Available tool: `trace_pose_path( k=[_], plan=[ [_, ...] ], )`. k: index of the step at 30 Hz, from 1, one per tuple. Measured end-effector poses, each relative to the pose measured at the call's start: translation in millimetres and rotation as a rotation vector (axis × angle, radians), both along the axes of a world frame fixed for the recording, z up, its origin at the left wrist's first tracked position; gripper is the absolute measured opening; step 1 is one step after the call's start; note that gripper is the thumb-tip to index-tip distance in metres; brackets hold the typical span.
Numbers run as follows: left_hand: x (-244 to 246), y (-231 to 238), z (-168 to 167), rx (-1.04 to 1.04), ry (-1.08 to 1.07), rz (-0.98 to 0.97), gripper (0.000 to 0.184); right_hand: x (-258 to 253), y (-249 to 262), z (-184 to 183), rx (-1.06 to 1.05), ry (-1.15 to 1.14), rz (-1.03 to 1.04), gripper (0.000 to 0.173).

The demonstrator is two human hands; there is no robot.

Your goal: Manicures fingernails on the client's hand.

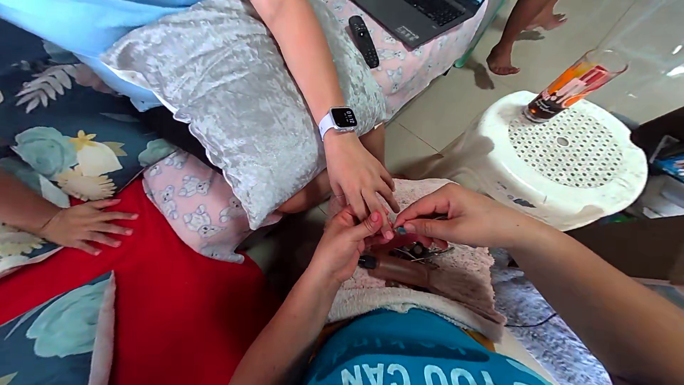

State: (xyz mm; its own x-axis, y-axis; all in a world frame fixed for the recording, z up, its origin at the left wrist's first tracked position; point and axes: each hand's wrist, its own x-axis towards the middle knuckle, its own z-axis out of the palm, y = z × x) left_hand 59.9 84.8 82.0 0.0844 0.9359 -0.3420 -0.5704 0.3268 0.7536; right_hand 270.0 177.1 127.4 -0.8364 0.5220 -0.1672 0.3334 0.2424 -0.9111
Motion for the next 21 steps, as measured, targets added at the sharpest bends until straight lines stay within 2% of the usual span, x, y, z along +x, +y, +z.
trace_pose_path(
  k=[21],
  plan=[
    [3.2, 1.9, -5.4, 0.012, -0.004, 0.038, 0.008, -7.1, -0.6, 3.6, 0.010, -0.029, -0.006, 0.016]
  ],
)
